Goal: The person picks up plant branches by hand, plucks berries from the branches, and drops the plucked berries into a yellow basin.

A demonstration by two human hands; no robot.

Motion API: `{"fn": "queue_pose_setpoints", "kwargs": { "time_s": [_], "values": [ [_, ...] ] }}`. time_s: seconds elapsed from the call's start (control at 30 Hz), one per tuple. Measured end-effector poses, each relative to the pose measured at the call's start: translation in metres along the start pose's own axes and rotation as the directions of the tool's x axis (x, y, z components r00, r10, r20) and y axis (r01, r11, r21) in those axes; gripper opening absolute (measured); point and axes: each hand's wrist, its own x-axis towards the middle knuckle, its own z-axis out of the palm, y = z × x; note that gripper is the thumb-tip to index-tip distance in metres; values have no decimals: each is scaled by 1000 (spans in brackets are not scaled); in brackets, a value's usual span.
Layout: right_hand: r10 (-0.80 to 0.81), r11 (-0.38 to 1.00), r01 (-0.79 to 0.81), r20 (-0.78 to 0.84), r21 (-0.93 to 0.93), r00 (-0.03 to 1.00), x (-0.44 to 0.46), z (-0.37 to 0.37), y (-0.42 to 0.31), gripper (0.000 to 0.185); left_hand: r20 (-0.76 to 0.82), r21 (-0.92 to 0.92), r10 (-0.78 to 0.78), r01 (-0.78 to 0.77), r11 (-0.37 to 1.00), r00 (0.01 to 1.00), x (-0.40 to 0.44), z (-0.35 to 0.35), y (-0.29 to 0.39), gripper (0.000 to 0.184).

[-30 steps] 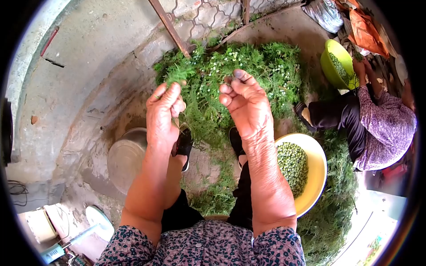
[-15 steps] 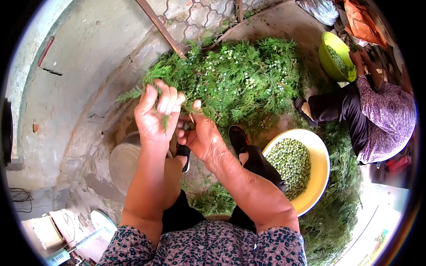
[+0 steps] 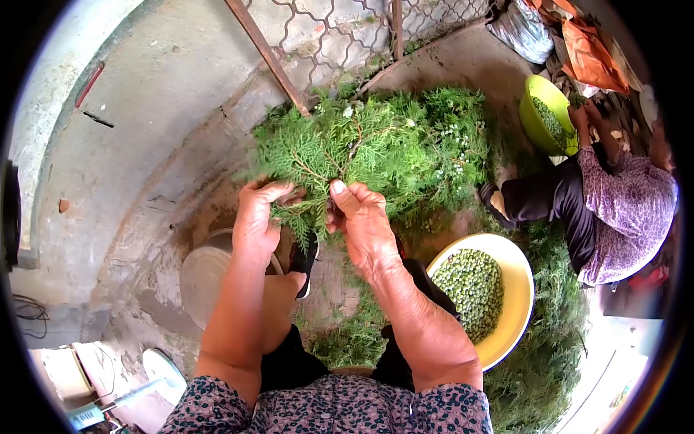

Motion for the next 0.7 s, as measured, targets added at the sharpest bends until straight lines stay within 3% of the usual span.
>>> {"fn": "queue_pose_setpoints", "kwargs": {
  "time_s": [0.03, 0.1, 0.2, 0.27, 0.4, 0.47, 0.53, 0.6, 0.7],
  "values": [
    [-43, 998, 44, 30, -39, 999, -1, 0, 0, 22, -3, -1, 4, -4, 1000, 1000, -4, 3, 4, 20],
    [-54, 991, 60, 52, -119, 997, -1, 0, 1, 22, 170, 135, -34, 11, 991, 985, -14, 11, 16, 25],
    [-53, 971, 72, 88, -226, 995, -6, 3, -2, 23, 223, 56, -15, 3, 998, 975, -13, 16, 15, 31],
    [-20, 949, 84, 207, -304, 978, -5, -3, 1, 20, 188, 97, 28, -47, 994, 982, -11, 18, 17, 34],
    [101, 894, 33, 273, -447, 957, -6, -3, -1, 25, 142, 68, 61, -72, 995, 988, -10, 22, 18, 28],
    [128, 861, 32, 277, -507, 952, -7, 0, -2, 28, 51, -37, -6, 8, 999, 999, -17, 27, 25, 26],
    [185, 754, 34, 262, -656, 947, -7, -1, -1, 30, 50, -55, -4, 7, 998, 999, -12, 26, 21, 25],
    [195, 741, 38, 269, -671, 943, -5, -1, 3, 30, 92, -230, -3, 24, 973, 996, -9, 27, 17, 28],
    [193, 676, 78, 278, -732, 941, 0, -3, 8, 27, 24, -181, 102, -96, 979, 995, -9, 33, 10, 29]
  ]
}}
